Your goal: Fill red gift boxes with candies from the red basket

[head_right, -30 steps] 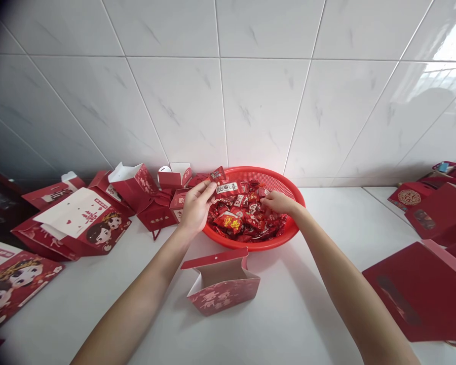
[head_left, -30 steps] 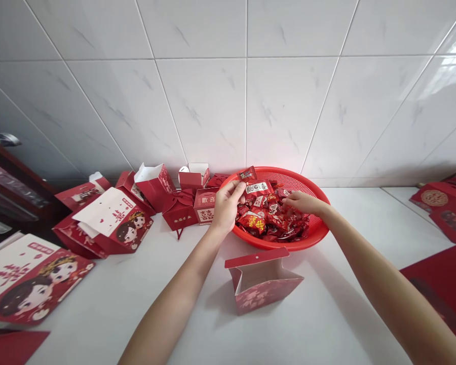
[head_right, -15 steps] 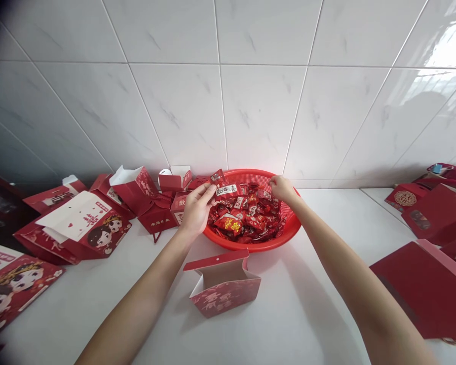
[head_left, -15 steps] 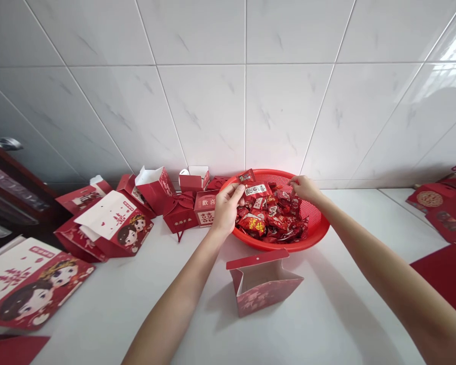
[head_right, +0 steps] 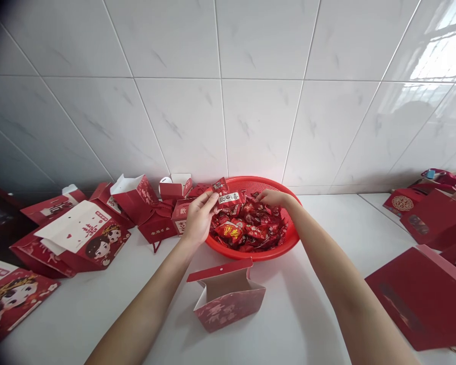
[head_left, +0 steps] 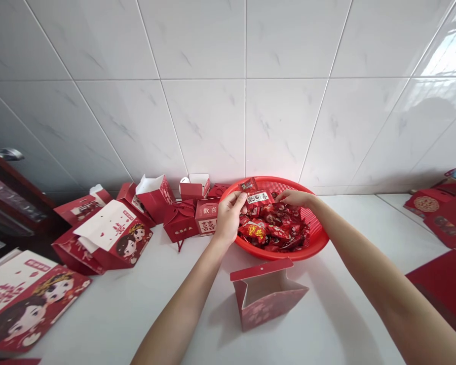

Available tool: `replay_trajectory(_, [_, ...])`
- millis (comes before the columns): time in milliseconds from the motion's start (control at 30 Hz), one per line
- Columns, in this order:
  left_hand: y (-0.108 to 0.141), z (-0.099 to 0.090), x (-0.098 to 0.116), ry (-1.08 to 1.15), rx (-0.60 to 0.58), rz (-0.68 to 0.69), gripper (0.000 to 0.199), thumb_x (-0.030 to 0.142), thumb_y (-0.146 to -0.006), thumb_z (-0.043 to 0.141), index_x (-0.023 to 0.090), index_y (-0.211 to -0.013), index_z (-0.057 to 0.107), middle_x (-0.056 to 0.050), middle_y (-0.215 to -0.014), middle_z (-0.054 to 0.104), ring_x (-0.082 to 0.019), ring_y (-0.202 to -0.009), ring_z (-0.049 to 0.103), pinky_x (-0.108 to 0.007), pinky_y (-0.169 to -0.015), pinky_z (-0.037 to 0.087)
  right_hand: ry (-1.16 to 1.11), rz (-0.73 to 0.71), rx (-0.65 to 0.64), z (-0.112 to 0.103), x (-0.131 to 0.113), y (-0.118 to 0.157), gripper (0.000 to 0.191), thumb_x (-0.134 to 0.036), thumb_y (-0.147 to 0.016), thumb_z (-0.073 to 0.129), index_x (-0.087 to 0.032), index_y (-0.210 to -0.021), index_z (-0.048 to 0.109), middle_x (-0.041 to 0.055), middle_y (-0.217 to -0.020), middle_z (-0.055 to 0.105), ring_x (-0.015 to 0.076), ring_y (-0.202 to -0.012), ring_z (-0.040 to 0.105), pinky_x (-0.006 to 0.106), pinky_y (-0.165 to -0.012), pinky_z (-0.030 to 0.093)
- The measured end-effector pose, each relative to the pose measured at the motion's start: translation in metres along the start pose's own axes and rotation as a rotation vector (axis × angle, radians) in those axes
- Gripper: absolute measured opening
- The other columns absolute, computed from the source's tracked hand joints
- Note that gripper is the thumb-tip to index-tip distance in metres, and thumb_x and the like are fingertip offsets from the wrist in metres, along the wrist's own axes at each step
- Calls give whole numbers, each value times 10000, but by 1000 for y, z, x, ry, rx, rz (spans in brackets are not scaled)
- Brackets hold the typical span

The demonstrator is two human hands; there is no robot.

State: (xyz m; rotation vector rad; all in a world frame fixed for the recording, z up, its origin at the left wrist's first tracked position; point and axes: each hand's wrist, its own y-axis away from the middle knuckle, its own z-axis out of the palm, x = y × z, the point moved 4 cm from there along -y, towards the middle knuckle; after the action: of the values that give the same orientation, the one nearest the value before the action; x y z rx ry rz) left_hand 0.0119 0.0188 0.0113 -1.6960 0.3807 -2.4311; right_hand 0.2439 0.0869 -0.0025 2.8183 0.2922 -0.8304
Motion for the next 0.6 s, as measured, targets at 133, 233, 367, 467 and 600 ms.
replay_trajectory(133, [0,0,1,-6,1,-8,291,431,-711,836,195,-681,668,30,-634,528,-93,-576,468,-231,-543,382,9,72,-160,3,0,5,181,-212,-965,610,-173,-978,786,25,-789,745,134,-600,613,267,-579,546])
replay_trajectory(233, [0,1,1,4,4,-5,287,421,-709,839,195,-675,665,32,-632,528,-92,-574,468,-231,-537,376,47,142,-121,3,6,5,204,-259,-1020,574,-171,-1110,734,48,-948,756,146,-714,661,282,-662,579])
replay_trajectory(367, [0,0,-1,12,-1,-7,276,409,-716,842,193,-690,672,34,-641,538,-87,-580,473,-222,-541,376,128,232,-117,9,11,3,332,-383,-1010,649,-176,-1269,650,90,-1277,664,241,-1066,682,434,-898,599])
replay_trajectory(467, [0,0,-2,10,-4,-8,269,405,-730,839,193,-695,677,38,-624,528,-88,-578,477,-220,-550,385,152,240,-142,14,6,1,333,-385,-1015,638,-189,-1284,648,95,-1314,652,250,-1100,672,449,-930,589])
replay_trajectory(600, [0,0,-3,4,-6,-4,269,401,-745,834,192,-689,674,39,-619,525,-88,-571,472,-225,-552,389,161,218,-163,20,-3,1,328,-405,-1020,628,-184,-1260,658,88,-1272,670,239,-1065,682,433,-911,594])
